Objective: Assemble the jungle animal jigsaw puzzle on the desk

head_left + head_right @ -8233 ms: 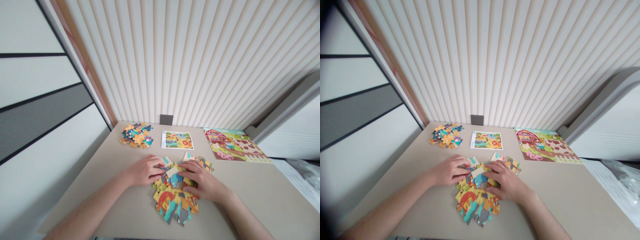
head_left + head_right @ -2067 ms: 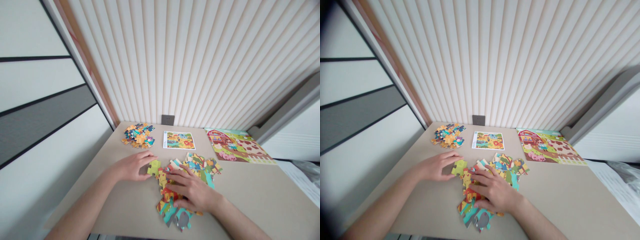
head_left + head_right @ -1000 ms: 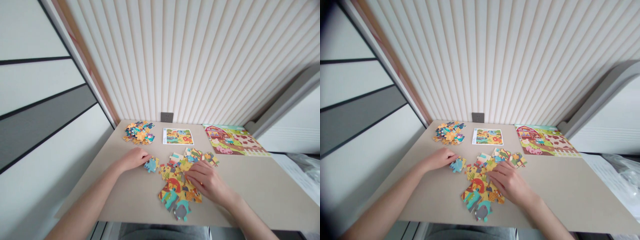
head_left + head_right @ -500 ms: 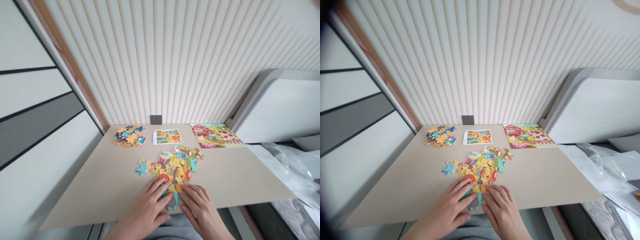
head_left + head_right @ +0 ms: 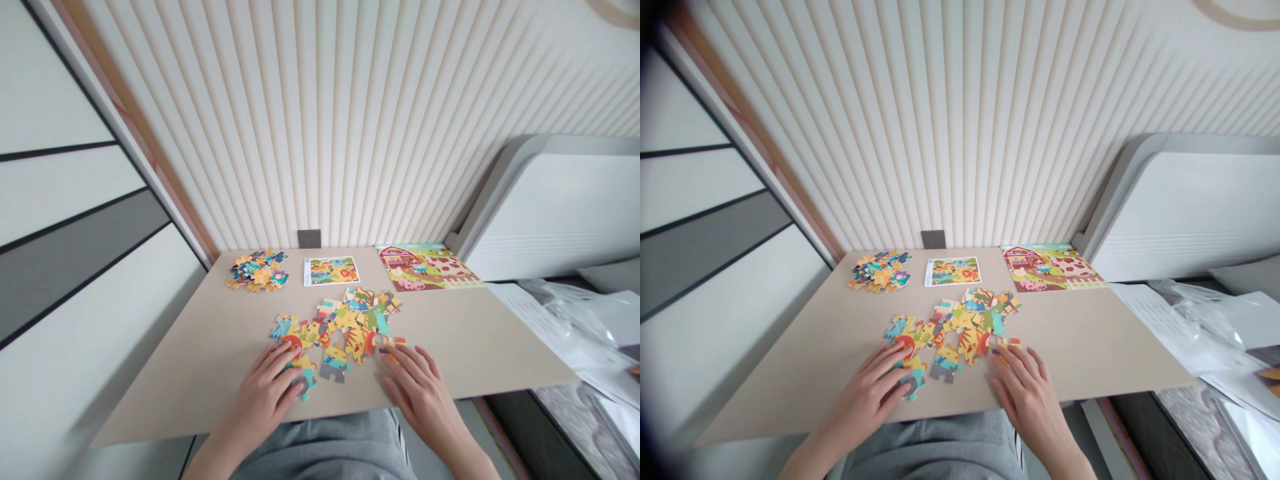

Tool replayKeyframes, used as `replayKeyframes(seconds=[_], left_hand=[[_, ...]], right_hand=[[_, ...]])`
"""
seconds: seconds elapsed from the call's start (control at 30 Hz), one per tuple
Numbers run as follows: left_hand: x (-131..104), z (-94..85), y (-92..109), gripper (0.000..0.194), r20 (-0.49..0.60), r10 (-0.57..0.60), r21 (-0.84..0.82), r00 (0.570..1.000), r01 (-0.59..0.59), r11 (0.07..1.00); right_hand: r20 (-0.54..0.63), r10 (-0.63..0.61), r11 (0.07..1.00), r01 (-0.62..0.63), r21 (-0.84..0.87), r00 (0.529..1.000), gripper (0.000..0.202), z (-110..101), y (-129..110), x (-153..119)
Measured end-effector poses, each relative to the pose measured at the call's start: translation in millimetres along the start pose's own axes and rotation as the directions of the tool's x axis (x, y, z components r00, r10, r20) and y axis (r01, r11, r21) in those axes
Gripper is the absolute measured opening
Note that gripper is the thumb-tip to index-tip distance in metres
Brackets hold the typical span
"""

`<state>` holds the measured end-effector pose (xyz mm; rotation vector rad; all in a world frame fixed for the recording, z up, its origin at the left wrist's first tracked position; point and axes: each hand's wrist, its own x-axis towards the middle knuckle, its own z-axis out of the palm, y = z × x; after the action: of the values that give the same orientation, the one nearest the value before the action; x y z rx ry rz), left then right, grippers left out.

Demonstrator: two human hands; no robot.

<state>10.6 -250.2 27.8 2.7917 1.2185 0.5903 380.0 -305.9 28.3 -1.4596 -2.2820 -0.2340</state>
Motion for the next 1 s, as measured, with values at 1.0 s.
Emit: replayKeyframes(seconds=[1.0], left_hand=[[-2.9, 5.7, 1.6, 0.034, -0.086, -0.077, -0.054, 0.993, 0.073, 0.996]], right_hand=[[-0.057, 0.129, 0.986, -0.134, -0.097, 0.990, 0.035, 2.1, 33.1, 2.6]])
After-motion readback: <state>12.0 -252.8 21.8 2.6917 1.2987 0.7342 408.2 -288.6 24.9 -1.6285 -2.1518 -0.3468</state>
